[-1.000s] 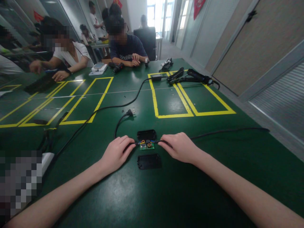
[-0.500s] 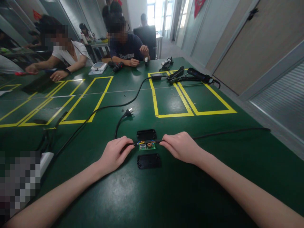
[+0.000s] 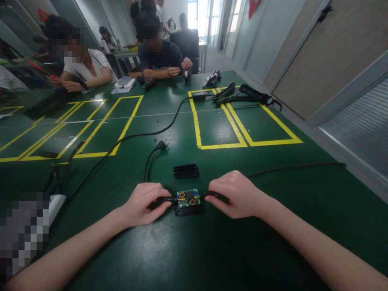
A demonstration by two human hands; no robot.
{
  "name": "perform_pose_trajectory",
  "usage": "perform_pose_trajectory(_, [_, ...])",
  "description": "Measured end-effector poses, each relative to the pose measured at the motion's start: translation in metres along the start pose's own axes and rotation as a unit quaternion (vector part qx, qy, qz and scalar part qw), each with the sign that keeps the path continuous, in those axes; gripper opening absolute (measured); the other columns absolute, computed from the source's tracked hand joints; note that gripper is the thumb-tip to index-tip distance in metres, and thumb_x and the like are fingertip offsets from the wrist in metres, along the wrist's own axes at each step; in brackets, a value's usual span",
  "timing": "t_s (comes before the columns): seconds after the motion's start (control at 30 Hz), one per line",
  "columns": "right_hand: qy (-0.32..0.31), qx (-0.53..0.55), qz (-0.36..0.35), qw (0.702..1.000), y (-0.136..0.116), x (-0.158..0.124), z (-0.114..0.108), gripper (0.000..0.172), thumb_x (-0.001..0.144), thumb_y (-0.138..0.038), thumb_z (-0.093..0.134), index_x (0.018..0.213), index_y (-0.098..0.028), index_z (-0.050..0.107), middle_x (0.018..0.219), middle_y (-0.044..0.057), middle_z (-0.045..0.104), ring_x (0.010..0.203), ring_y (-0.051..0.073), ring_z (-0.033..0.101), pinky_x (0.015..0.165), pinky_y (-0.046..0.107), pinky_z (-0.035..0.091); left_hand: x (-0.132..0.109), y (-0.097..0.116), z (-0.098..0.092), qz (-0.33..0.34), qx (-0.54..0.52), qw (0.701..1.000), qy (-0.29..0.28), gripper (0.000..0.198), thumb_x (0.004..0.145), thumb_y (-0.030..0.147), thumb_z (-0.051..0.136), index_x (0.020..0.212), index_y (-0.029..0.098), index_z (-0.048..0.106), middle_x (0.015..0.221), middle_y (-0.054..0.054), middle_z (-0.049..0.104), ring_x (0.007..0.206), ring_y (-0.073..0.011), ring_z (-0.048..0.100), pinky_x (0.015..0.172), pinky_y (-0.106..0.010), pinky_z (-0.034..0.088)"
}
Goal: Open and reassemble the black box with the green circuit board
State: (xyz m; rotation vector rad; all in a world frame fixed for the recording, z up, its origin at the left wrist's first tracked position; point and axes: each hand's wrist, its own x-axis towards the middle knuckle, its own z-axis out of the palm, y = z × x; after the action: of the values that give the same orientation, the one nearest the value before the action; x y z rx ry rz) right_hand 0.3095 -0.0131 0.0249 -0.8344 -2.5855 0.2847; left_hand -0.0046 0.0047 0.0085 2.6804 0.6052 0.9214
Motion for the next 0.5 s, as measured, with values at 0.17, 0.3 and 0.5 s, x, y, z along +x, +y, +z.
perform_pose_trajectory(0.17, [-0.005,0.011,-0.012,1.0,-0.0026,-0.0004,0.0021,0.029,0.104,-0.026,0.049,0.077,-0.019,0.058,0.06,-0.002,0.059,0.051,0.01,0.051,0.054,0.025,0.032,-0.0006,0.0002,-0.0001,0.028,-0.03,0.999,-0.006,0.007,0.101,0.021,0.057,0.098,0.017,0.061,0.072,0.0,0.065,0.057,-0.0118,0.058,0.053,-0.024,0.042])
perform_pose_trajectory(0.3, [-0.011,0.005,-0.017,1.0,-0.005,-0.0009,0.0025,0.028,0.102,-0.024,0.05,0.076,-0.019,0.057,0.06,-0.003,0.057,0.05,0.01,0.05,0.054,0.025,0.031,-0.0004,0.0016,-0.0008,0.031,-0.036,0.999,-0.01,0.005,0.099,0.019,0.057,0.097,0.018,0.061,0.07,0.001,0.064,0.056,-0.0117,0.058,0.052,-0.024,0.042])
perform_pose_trajectory(0.5, [-0.028,0.003,-0.011,1.0,-0.0071,-0.0011,0.0026,0.027,0.101,-0.024,0.051,0.077,-0.019,0.06,0.06,-0.002,0.058,0.051,0.01,0.051,0.054,0.025,0.032,-0.0004,0.0019,0.0,0.025,-0.032,0.999,-0.029,0.007,0.098,0.02,0.056,0.093,0.018,0.061,0.068,0.001,0.063,0.055,-0.0114,0.057,0.052,-0.023,0.042])
